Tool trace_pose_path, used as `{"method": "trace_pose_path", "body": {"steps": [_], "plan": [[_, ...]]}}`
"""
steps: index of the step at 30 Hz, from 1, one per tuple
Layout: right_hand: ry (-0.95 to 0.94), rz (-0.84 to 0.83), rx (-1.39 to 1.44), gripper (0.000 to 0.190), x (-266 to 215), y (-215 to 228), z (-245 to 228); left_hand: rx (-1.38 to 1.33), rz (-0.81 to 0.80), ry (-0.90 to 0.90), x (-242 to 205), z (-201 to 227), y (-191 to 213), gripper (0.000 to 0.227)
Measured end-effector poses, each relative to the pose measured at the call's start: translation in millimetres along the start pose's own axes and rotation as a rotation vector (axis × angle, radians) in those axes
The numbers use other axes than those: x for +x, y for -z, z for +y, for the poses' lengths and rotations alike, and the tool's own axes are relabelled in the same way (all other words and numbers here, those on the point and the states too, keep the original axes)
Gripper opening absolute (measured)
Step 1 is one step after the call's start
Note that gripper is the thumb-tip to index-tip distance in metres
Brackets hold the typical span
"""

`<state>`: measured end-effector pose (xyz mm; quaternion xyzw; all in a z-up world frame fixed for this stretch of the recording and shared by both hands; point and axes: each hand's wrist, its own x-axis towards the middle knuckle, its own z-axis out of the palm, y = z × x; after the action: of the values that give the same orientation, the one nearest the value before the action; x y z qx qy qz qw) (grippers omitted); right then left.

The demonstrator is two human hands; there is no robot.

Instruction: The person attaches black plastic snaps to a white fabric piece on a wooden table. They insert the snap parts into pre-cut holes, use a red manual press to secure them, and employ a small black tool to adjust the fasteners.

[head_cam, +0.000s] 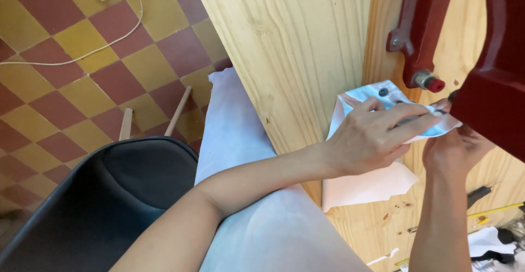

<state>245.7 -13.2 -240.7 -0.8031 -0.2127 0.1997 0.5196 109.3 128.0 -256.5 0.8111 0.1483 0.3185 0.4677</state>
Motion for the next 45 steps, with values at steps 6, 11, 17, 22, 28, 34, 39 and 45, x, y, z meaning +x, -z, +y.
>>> {"method": "trace_pose_path", "body": {"steps": [6,11,17,22,28,34,39,45], "plan": [[-0.247,-0.007,0.011,0.02,17.9,14.6,9.7,-0.051,-0.032,0.189,-7.1,13.4,-22.4,0.061],[-0.264,-0.215,-0.062,0.018,41.2,64.8,23.8,-0.024,-0.011,0.221,1.1,18.2,-15.4,0.046],[-0.283,-0.421,-0.13,0.026,71.0,125.1,38.2,0.018,0.01,0.227,-4.0,17.8,-29.4,0.05],[-0.287,-0.552,-0.181,0.036,81.1,139.3,43.6,-0.008,0.006,0.236,-5.0,18.0,-32.9,0.054],[-0.306,-0.616,-0.238,0.039,90.1,145.5,46.7,-0.024,0.031,0.24,-2.9,18.7,-31.0,0.05],[-0.178,-0.738,-0.347,0.045,101.4,157.0,54.0,-0.077,0.033,0.264,-4.9,18.9,-34.6,0.056],[-0.289,-1.237,-0.381,0.046,186.5,222.0,130.2,-0.214,0.059,0.401,0.8,15.4,-45.1,0.046],[-0.345,-0.784,-0.026,0.042,116.6,108.6,23.7,-0.438,-0.175,0.746,55.1,-43.3,3.9,0.035]]}}
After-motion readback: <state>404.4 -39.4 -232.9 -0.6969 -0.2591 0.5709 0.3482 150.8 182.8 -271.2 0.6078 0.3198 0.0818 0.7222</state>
